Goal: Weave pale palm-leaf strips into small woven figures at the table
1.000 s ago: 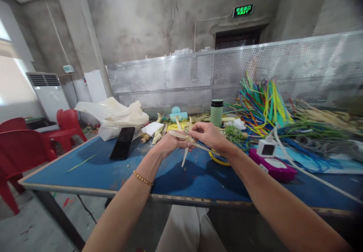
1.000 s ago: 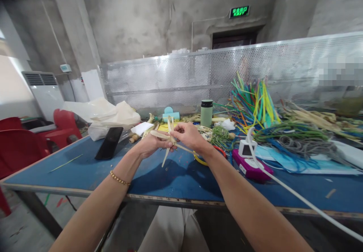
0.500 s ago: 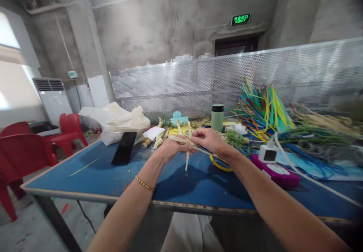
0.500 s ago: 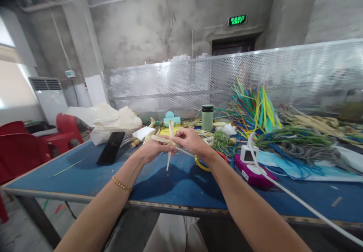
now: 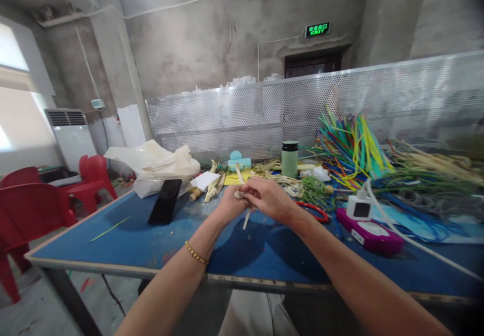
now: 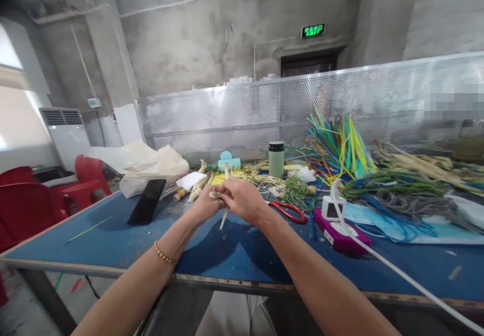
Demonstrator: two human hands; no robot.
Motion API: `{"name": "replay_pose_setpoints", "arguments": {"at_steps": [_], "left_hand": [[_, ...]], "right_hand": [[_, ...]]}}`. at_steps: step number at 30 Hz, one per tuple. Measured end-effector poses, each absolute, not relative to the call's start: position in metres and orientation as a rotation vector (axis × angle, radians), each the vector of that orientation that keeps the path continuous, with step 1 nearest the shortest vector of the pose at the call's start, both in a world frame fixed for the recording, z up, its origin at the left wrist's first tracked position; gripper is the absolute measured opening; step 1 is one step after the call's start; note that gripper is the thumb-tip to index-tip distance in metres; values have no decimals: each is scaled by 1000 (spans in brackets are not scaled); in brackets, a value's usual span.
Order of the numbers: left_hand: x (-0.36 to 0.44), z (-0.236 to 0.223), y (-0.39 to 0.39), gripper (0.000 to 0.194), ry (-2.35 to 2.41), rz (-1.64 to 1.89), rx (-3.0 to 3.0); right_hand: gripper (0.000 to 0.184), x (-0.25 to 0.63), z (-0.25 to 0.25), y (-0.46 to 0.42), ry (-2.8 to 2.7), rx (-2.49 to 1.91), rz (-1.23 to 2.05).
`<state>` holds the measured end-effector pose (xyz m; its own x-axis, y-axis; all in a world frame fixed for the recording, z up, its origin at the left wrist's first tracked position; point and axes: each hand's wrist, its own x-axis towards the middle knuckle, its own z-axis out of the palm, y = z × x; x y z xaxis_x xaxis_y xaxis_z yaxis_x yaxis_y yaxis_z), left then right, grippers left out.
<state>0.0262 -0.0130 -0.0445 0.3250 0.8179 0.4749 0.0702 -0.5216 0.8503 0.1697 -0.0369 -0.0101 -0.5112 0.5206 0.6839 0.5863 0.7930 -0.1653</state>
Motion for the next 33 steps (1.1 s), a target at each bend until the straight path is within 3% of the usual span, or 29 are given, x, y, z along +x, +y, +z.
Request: {"name": "replay_pose_setpoints", "arguments": {"at_steps": [6, 10, 14, 20, 23, 26, 33], "left_hand": [[22, -44, -16, 10, 822, 1212, 2054], [25, -43, -19, 8, 820, 1228, 1891], [28, -42, -21, 18, 734, 1201, 1750], [28, -30, -31, 27, 631, 1209, 1480], [27, -29, -31, 26, 556, 1198, 1474], [26, -30, -29, 25, 532, 1152, 1509], [25, -28, -32, 31, 468, 1067, 1453]], "right_hand": [[11, 171, -7, -36, -2215, -652, 21], [7, 170, -8, -32, -2077, -644, 173], [10, 171, -4, -28, -2018, -685, 234], [35, 191, 4, -22, -1777, -973, 164], [43, 195, 4, -24, -1903, -1037, 460], [36, 191, 2, -30, -1905, -896, 752], [31, 186, -3, -24, -1773, -812, 832]]}}
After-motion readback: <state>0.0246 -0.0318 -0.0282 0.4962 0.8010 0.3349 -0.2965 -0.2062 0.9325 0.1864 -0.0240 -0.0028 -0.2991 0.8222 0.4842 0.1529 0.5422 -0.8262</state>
